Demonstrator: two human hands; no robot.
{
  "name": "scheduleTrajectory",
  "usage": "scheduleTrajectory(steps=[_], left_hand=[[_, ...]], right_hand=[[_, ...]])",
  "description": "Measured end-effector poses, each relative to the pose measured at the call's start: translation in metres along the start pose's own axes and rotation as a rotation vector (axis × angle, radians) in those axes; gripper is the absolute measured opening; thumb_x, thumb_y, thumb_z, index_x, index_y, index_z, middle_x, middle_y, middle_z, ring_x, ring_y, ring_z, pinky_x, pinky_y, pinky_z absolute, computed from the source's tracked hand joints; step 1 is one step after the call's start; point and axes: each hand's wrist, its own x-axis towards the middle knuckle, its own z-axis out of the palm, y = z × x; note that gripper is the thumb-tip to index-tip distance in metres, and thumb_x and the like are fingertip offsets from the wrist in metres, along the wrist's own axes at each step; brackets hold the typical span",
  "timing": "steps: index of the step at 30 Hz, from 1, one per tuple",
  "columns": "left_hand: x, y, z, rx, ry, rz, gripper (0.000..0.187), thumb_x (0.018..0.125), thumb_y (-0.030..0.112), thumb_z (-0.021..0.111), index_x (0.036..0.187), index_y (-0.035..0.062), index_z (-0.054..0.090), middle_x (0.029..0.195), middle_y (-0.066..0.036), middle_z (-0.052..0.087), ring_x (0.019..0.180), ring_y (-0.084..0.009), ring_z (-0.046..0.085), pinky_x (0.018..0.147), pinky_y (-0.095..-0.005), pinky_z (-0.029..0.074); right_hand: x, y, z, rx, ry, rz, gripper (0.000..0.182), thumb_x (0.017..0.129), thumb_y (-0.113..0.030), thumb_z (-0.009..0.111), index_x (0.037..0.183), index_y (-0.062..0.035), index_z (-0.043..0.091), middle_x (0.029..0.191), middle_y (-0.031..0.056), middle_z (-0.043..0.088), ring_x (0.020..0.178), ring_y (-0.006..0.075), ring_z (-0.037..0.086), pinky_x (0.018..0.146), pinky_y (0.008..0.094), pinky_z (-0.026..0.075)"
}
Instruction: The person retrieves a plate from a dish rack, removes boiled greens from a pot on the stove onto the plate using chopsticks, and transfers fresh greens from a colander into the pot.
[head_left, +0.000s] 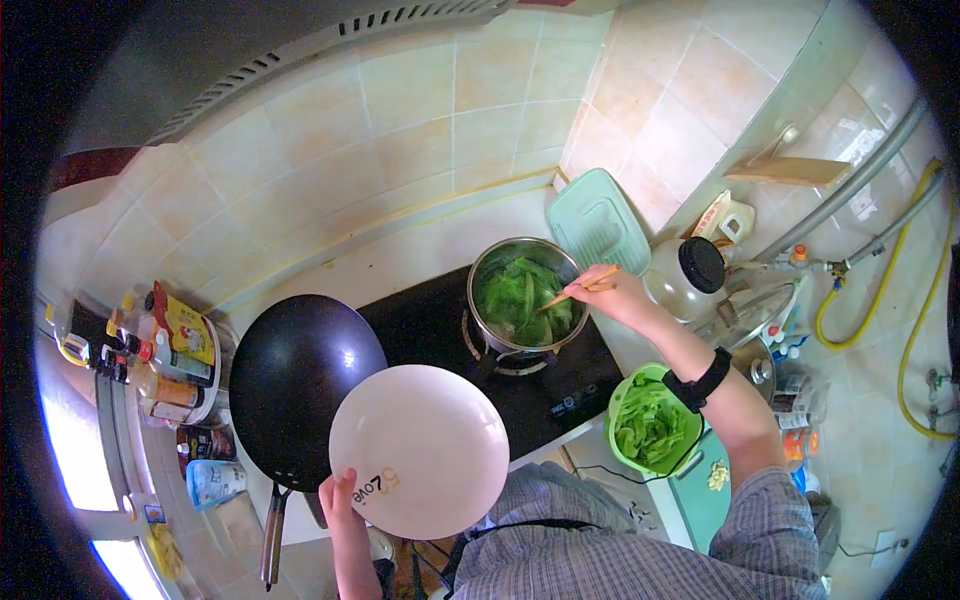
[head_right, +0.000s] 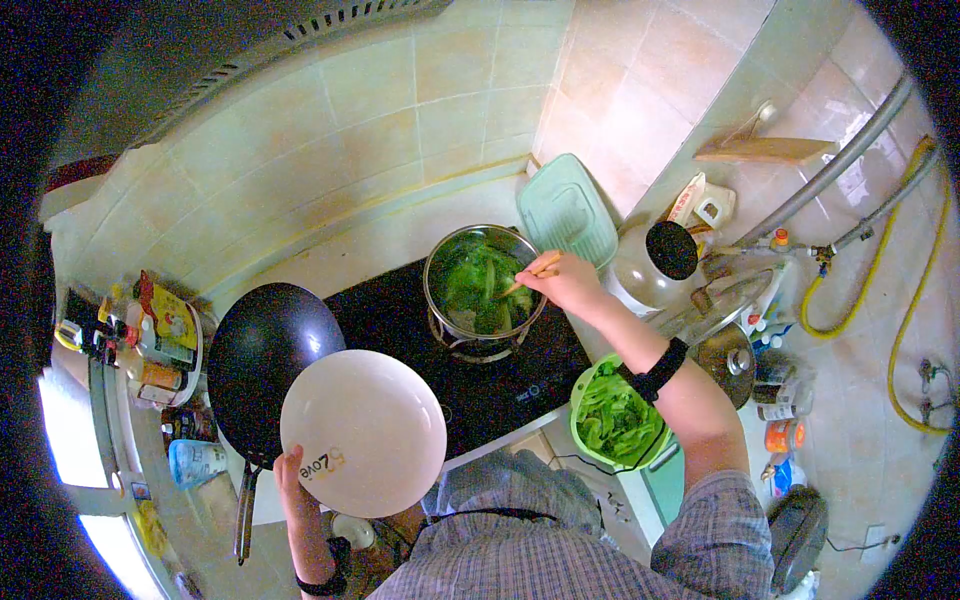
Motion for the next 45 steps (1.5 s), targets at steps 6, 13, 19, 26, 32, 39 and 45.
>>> scheduleTrajectory(steps=[6,13,19,26,32,39,45], left_hand=[[-0.002,0.003,0.006,-0.015,0.043,0.010,0.039,0.074,0.031,0.055,0.092,-0.0019,0.049,0.082,-0.010,0.055,0.072,-0.0164,0.054,0.064,-0.0279,0.043],[-0.001,0.000,0.001,-0.013,0.084,-0.002,0.040,0.075,0.030,0.053,0.095,-0.0041,0.054,0.084,-0.009,0.058,0.077,-0.0145,0.055,0.066,-0.0251,0.042],[0.002,0.006,0.000,0.000,-0.042,0.036,0.039,0.076,0.029,0.052,0.095,-0.0048,0.053,0.083,-0.010,0.058,0.072,-0.0143,0.056,0.062,-0.0237,0.043],[-0.001,0.009,0.012,0.014,0.088,0.048,0.041,0.076,0.031,0.051,0.096,-0.0050,0.052,0.082,-0.010,0.058,0.069,-0.0141,0.056,0.060,-0.0230,0.043],[0.000,0.009,0.017,0.002,0.098,0.038,0.042,0.075,0.032,0.053,0.096,-0.0043,0.052,0.081,-0.009,0.058,0.070,-0.0141,0.056,0.059,-0.0237,0.043],[0.002,0.001,0.021,-0.032,0.180,0.023,0.042,0.074,0.032,0.054,0.096,-0.0034,0.052,0.082,-0.009,0.057,0.074,-0.0158,0.056,0.063,-0.0258,0.043],[0.002,0.004,0.017,-0.036,0.071,0.045,0.043,0.074,0.033,0.054,0.096,-0.0040,0.052,0.084,-0.010,0.057,0.076,-0.0164,0.056,0.066,-0.0267,0.043]], right_hand=[[0.006,0.005,0.007,0.070,-0.084,-0.142,0.020,0.071,-0.028,0.060,0.070,-0.0081,0.063,0.071,0.0073,0.060,0.066,0.0228,0.058,0.057,0.0300,0.045],[0.002,0.017,0.000,0.423,-0.041,0.028,0.018,0.075,-0.020,0.059,0.074,-0.0026,0.060,0.064,0.0062,0.058,0.056,0.0151,0.056,0.051,0.0263,0.044],[-0.009,-0.002,-0.011,0.537,0.028,0.102,0.021,0.078,-0.020,0.058,0.079,0.0013,0.058,0.065,0.0059,0.059,0.055,0.0093,0.055,0.050,0.0221,0.045],[-0.002,-0.033,0.010,0.506,0.080,-0.057,0.019,0.078,-0.020,0.058,0.076,-0.0008,0.059,0.064,0.0062,0.059,0.053,0.0117,0.055,0.048,0.0233,0.044],[-0.011,-0.035,0.012,0.381,-0.071,-0.006,0.029,0.079,-0.031,0.054,0.075,-0.0032,0.060,0.059,0.0060,0.056,0.050,0.0139,0.053,0.046,0.0254,0.041],[-0.010,-0.033,0.018,0.533,-0.127,0.061,0.032,0.081,-0.034,0.051,0.075,-0.0043,0.060,0.060,0.0043,0.057,0.052,0.0119,0.052,0.048,0.0247,0.042],[-0.005,-0.017,0.047,0.212,-0.042,-0.096,0.029,0.076,-0.036,0.055,0.068,-0.0087,0.062,0.064,0.0087,0.059,0.057,0.0251,0.056,0.052,0.0324,0.044]])
